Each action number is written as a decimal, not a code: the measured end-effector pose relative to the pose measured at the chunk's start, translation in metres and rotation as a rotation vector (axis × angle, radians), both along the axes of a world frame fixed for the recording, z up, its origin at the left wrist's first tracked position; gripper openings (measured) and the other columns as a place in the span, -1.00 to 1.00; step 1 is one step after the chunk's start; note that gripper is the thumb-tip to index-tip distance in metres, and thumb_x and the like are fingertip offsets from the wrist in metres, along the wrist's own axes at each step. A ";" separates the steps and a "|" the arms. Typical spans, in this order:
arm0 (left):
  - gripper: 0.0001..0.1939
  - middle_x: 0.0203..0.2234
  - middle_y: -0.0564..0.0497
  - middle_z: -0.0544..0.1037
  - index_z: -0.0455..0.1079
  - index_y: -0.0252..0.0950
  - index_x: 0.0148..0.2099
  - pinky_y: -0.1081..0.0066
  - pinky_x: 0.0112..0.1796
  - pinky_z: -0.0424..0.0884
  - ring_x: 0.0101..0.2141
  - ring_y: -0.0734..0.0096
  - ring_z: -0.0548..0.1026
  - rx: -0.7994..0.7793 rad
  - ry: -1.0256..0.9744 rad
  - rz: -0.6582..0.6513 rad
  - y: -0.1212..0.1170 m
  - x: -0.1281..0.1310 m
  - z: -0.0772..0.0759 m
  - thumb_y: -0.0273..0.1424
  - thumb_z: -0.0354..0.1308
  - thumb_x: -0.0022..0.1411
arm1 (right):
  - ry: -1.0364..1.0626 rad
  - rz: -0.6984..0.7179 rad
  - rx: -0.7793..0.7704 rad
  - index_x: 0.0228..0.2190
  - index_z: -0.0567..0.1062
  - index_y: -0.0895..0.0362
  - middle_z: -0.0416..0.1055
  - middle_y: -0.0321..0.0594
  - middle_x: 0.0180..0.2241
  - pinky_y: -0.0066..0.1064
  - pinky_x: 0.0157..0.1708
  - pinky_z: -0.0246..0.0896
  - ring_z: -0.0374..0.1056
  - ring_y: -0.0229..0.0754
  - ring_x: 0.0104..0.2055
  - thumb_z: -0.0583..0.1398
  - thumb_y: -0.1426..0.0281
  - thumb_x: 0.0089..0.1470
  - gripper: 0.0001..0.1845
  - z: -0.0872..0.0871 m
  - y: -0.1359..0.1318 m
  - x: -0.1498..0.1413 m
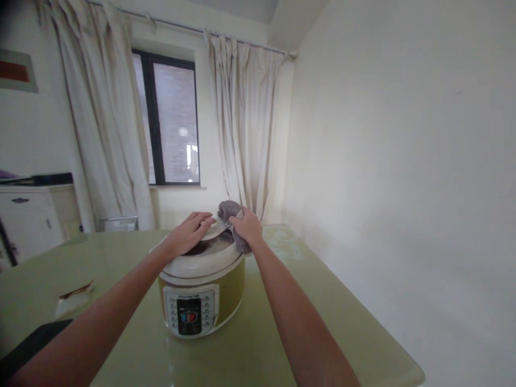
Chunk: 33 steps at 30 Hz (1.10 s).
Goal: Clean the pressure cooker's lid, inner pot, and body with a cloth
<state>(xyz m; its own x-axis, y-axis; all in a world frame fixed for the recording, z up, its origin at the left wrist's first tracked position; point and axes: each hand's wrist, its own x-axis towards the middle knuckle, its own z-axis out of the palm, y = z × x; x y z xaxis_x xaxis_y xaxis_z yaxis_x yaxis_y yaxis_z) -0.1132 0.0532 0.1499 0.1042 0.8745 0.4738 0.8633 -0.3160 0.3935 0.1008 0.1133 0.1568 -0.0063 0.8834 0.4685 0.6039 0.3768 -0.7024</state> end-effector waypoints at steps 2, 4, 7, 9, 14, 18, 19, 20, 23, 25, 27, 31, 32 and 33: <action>-0.34 0.28 -0.16 0.44 0.38 -0.20 0.31 0.11 0.31 0.29 0.24 0.07 0.48 0.004 -0.016 -0.009 0.000 0.000 0.001 0.09 -0.22 0.50 | 0.017 -0.066 0.039 0.16 0.56 0.03 0.62 0.00 0.00 -0.03 0.08 0.35 0.51 0.22 0.07 0.31 0.14 0.11 -0.40 -0.011 -0.016 -0.001; -0.34 0.30 -0.16 0.43 0.38 -0.20 0.31 0.12 0.31 0.30 0.25 0.06 0.47 0.010 -0.022 -0.014 0.001 0.000 0.000 0.08 -0.22 0.49 | 0.059 -0.058 0.182 0.18 0.55 0.00 0.61 -0.04 0.00 -0.04 0.13 0.35 0.50 0.18 0.09 0.32 0.17 0.10 -0.39 -0.036 -0.051 -0.003; -0.35 0.31 -0.14 0.42 0.40 -0.18 0.30 0.10 0.31 0.30 0.25 0.06 0.47 -0.001 -0.030 -0.009 0.004 -0.002 -0.001 0.08 -0.22 0.49 | 0.138 0.086 0.456 0.23 0.49 -0.03 0.51 -0.04 0.10 -0.06 0.19 0.34 0.41 0.14 0.17 0.33 0.33 0.04 -0.31 -0.089 -0.115 -0.006; -0.36 0.27 -0.12 0.45 0.42 -0.15 0.28 0.09 0.32 0.29 0.24 0.08 0.47 -0.010 -0.032 -0.019 0.005 -0.003 -0.001 0.09 -0.20 0.48 | 0.069 0.151 0.549 0.23 0.49 -0.10 0.48 -0.04 0.13 -0.01 0.20 0.33 0.38 0.18 0.18 0.38 0.33 -0.03 -0.26 -0.112 -0.142 -0.008; -0.43 0.16 -0.07 0.54 0.50 -0.13 0.17 0.18 0.31 0.30 0.24 0.19 0.45 0.044 -0.043 -0.097 0.011 -0.007 -0.003 -0.03 -0.24 0.51 | -0.073 0.021 0.376 0.12 0.57 0.03 0.56 -0.04 0.01 0.00 0.19 0.30 0.43 0.14 0.09 0.32 0.28 0.03 -0.42 -0.062 -0.099 -0.010; -0.44 0.13 -0.08 0.54 0.51 -0.10 0.15 0.14 0.31 0.30 0.23 0.18 0.45 0.060 -0.031 -0.066 0.011 -0.007 -0.005 -0.07 -0.27 0.53 | -0.124 0.000 -0.167 0.04 0.63 0.06 0.64 -0.14 -0.07 -0.26 0.03 0.38 0.54 0.04 0.04 0.22 0.20 0.21 -0.58 0.013 -0.018 -0.010; -0.44 0.14 -0.08 0.53 0.51 -0.09 0.15 0.13 0.31 0.30 0.22 0.18 0.45 0.062 -0.029 -0.060 0.011 -0.006 -0.005 -0.06 -0.27 0.54 | -0.128 0.004 -0.199 0.06 0.63 0.08 0.64 -0.14 -0.05 -0.28 0.03 0.37 0.54 0.03 0.06 0.22 0.22 0.22 -0.57 0.022 -0.005 -0.010; -0.45 0.14 -0.07 0.53 0.50 -0.09 0.15 0.12 0.31 0.30 0.22 0.18 0.46 0.064 -0.028 -0.056 0.011 -0.006 -0.006 -0.06 -0.27 0.54 | -0.141 0.005 -0.214 0.11 0.61 0.08 0.63 -0.14 0.00 -0.30 0.06 0.36 0.52 0.02 0.10 0.22 0.23 0.22 -0.54 0.028 0.002 -0.010; -0.45 0.15 -0.09 0.52 0.47 -0.12 0.19 0.12 0.32 0.29 0.22 0.18 0.46 0.080 -0.024 -0.053 0.013 -0.006 -0.007 -0.06 -0.27 0.53 | -0.181 0.030 -0.100 0.26 0.48 0.00 0.58 -0.18 0.11 -0.29 0.12 0.34 0.48 0.00 0.17 0.21 0.26 0.23 -0.42 0.020 -0.014 -0.010; -0.44 0.16 -0.12 0.52 0.46 -0.16 0.21 0.12 0.32 0.29 0.23 0.17 0.45 0.088 -0.019 -0.056 0.015 -0.007 -0.009 -0.06 -0.25 0.53 | -0.252 0.048 0.050 0.28 0.44 -0.04 0.56 -0.16 0.13 -0.25 0.10 0.35 0.48 0.01 0.15 0.19 0.25 0.23 -0.40 0.006 -0.048 -0.009; -0.45 0.16 -0.13 0.53 0.46 -0.17 0.21 0.12 0.32 0.29 0.24 0.17 0.44 0.089 -0.017 -0.063 0.018 -0.008 -0.010 -0.08 -0.25 0.53 | -0.363 0.033 0.179 0.24 0.47 -0.02 0.55 -0.08 0.08 -0.21 0.06 0.37 0.48 0.04 0.10 0.21 0.22 0.21 -0.43 -0.008 -0.088 -0.009; -0.49 0.14 -0.11 0.55 0.48 -0.15 0.16 0.12 0.32 0.30 0.25 0.17 0.43 0.093 -0.008 -0.084 0.020 -0.009 -0.010 -0.11 -0.22 0.52 | -0.580 -0.027 0.238 0.09 0.56 0.01 0.54 0.04 0.03 -0.07 0.03 0.36 0.45 0.17 0.08 0.28 0.10 0.14 -0.49 -0.013 -0.121 -0.009; -0.49 0.14 -0.11 0.55 0.48 -0.15 0.17 0.11 0.32 0.30 0.24 0.16 0.44 0.094 -0.014 -0.072 0.019 -0.009 -0.010 -0.11 -0.21 0.52 | -0.564 -0.029 0.211 0.07 0.57 0.01 0.55 0.04 0.01 -0.06 0.03 0.36 0.46 0.18 0.07 0.28 0.09 0.15 -0.50 -0.009 -0.113 -0.009; -0.49 0.14 -0.11 0.54 0.48 -0.14 0.17 0.11 0.31 0.31 0.22 0.15 0.46 0.096 -0.022 -0.059 0.018 -0.008 -0.010 -0.09 -0.21 0.52 | -0.509 -0.020 0.159 0.06 0.58 0.01 0.57 0.03 -0.02 -0.05 0.03 0.37 0.48 0.17 0.05 0.28 0.09 0.15 -0.51 -0.004 -0.099 -0.008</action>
<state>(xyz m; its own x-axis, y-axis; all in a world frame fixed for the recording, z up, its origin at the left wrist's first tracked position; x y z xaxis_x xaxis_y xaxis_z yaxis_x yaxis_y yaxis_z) -0.1217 0.0713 0.1401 0.1432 0.8177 0.5576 0.8335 -0.4034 0.3776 0.0925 0.0144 0.1529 -0.2520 0.8037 0.5390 0.8614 0.4401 -0.2535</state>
